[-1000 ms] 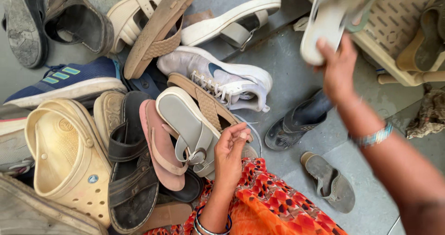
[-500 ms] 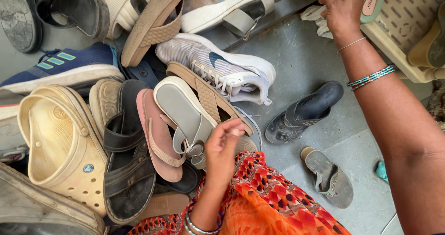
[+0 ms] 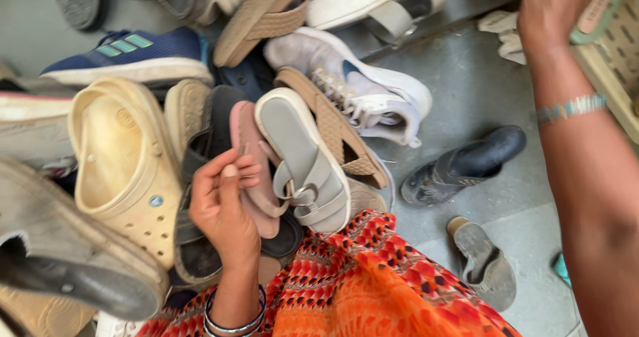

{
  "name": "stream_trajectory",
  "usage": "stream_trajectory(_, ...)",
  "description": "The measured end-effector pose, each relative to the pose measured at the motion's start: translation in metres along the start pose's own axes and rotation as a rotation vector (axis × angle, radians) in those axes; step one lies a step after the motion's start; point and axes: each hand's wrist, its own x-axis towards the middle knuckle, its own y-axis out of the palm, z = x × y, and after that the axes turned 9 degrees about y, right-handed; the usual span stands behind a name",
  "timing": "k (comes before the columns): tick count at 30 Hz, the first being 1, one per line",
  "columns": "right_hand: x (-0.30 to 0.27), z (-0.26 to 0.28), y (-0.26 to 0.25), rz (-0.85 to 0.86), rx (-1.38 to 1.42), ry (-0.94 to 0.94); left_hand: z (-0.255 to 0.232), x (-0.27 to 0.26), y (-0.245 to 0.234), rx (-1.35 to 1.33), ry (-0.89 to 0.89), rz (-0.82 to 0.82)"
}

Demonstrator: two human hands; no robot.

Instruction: The person sits on the floor and organizes a pile of shoes by picking them up one by one and placing them onto a nearby plastic shoe rack. They handle various types of footwear, including sneakers, sandals, and flip-flops, moving them from the floor to the rack.

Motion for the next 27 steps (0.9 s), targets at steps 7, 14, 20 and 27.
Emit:
stream_trajectory(7, -0.137, 0.159, -0.106, 0.656, 1.077, 0.691, 0.009, -0.010, -0.006, 0.649, 0.219, 0.517)
stream_trajectory(14, -0.195, 0.242, -0.152, 0.503, 0.710, 0.536, 0.006, -0.032, 0.011, 0.851, 0.261, 0.667)
stream_trajectory(20, -0.192, 0.260, -0.139, 0.755, 0.400, 0.179, -0.014, -0.028, 0.000, 0.571, 0.268, 0.496)
stream_trajectory(27, -0.193, 0.217, -0.137, 0.765, 0.855, 0.558, -0.078, 0.008, -0.024, 0.355, 0.351, 0.275)
